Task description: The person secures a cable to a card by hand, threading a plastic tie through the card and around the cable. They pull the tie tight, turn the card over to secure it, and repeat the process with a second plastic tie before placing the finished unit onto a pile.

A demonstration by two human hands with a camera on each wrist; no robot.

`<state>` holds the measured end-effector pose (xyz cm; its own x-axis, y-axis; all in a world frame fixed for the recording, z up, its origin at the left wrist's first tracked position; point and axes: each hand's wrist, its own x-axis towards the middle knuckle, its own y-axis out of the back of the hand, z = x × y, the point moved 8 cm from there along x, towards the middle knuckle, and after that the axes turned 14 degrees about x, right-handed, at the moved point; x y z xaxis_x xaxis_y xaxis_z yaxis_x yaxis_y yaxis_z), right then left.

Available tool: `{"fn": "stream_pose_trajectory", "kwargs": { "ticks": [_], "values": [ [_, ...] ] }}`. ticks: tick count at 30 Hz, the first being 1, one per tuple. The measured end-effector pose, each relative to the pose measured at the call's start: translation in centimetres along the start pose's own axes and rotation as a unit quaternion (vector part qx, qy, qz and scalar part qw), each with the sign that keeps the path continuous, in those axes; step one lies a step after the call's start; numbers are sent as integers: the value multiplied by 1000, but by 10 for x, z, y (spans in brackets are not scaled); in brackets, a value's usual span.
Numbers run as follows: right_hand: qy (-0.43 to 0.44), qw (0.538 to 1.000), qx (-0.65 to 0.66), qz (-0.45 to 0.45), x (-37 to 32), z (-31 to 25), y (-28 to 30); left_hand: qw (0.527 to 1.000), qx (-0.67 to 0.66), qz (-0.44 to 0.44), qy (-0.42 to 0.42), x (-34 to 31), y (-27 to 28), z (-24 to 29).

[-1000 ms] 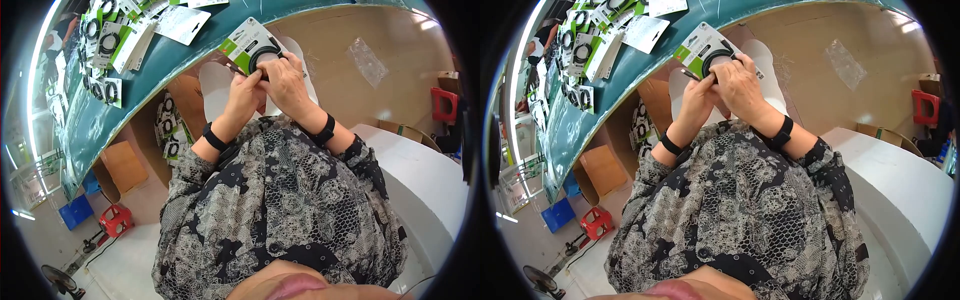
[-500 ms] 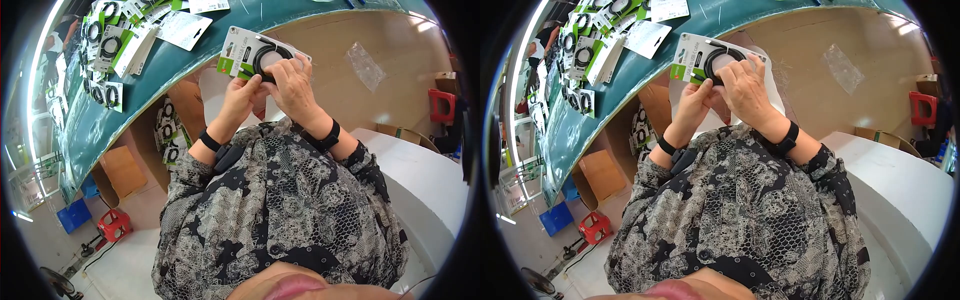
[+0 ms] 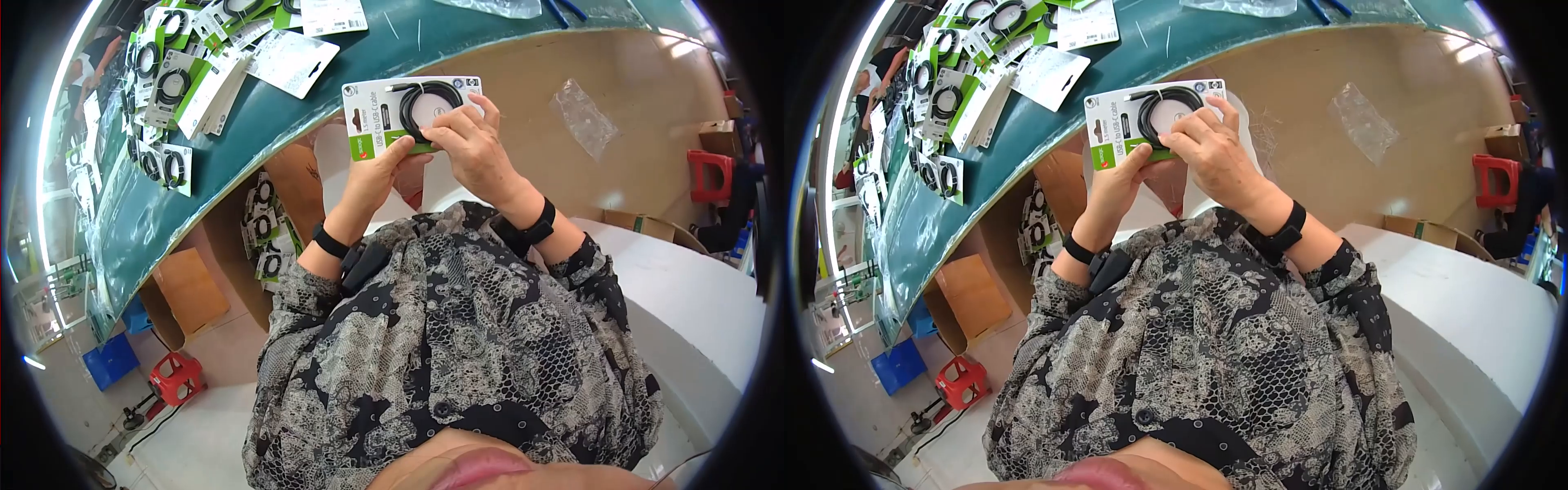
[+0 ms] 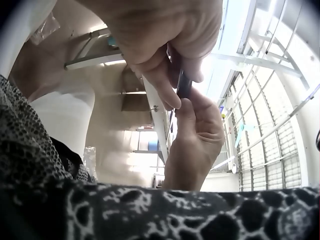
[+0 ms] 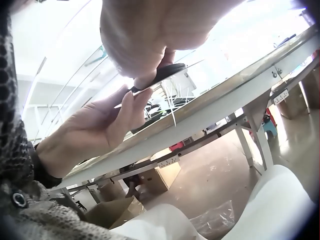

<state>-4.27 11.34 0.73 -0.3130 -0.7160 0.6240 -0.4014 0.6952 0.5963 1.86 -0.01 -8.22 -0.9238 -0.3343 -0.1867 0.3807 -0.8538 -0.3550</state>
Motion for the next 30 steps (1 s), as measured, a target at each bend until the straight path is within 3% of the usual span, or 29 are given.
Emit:
{"fn": "stream_pose_trajectory", "kwargs": {
  "ticks": [10,13,15,18,21,26,30],
  "values": [
    [41,998,17,-35,45,19,-3,993,-33,106,-34,12,22,13],
    [16,995,37,95,75,75,42,991,-54,117,-25,9,26,18],
    [-102,989,-16,110,86,151,61,992,-55,114,-11,4,29,15],
    [-72,989,-84,100,101,206,66,993,-64,100,-3,1,25,13],
    [-94,949,-295,-50,121,229,40,994,-79,78,-8,1,24,16],
    [-46,937,-332,-99,131,239,33,993,-92,66,17,-4,26,10],
    [11,949,-288,-130,132,227,30,993,-93,71,33,0,27,3]
  ]
}}
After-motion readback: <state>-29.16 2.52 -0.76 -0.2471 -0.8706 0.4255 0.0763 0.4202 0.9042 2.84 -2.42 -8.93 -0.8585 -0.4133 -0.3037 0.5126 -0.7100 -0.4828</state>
